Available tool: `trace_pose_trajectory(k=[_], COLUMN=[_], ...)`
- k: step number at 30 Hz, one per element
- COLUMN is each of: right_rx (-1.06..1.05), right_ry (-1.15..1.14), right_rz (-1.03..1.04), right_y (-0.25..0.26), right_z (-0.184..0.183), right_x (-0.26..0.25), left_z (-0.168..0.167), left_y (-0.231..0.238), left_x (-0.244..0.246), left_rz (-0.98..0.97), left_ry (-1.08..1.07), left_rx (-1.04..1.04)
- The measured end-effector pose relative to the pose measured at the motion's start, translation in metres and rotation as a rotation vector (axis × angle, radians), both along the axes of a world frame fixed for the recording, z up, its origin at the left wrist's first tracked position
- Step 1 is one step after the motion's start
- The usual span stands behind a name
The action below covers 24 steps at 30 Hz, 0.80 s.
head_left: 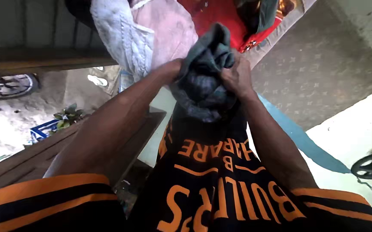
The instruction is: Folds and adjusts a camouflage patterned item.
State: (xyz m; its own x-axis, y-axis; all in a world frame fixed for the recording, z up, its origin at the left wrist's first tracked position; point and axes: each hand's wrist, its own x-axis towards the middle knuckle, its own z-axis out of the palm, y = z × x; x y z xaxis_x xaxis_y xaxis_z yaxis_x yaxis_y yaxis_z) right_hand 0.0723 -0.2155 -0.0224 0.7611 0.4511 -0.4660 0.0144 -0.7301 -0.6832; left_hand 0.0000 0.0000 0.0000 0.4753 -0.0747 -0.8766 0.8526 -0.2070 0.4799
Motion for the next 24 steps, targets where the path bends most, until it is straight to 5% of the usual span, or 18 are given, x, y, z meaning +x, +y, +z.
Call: trace_pose_trajectory(k=[3,7,12,15,24], right_rx=[0.046,0.114,0.075,0.049,-0.004], right_ry=[0.122,0.140,0.161,0.156,0.377], right_rz=[-0.146,-0.230,-0.273,-0.298,-0.263], right_y=[-0.025,-0.029,-0.026,-0.023,-0.030], right_z=[-0.013,-0.020,-0.025,-0.027,-0.023], right_x=[0.006,0.009,0.011,0.015,0.024], left_z=[0.011,0.011,0.021,0.023,0.057], left_y=[0.011,0.005,-0.067,-0.089,-0.043], left_x=[-0.010,-0.066,-0.113,-0.117,-0.067], left_rz=[0.258,0.487,0.685,0.773,1.011], left_ry=[0.214,-0.009,-0.104,-0.004,-0.059], left_rx=[-0.004,-0.008,0.137,0.121,0.028])
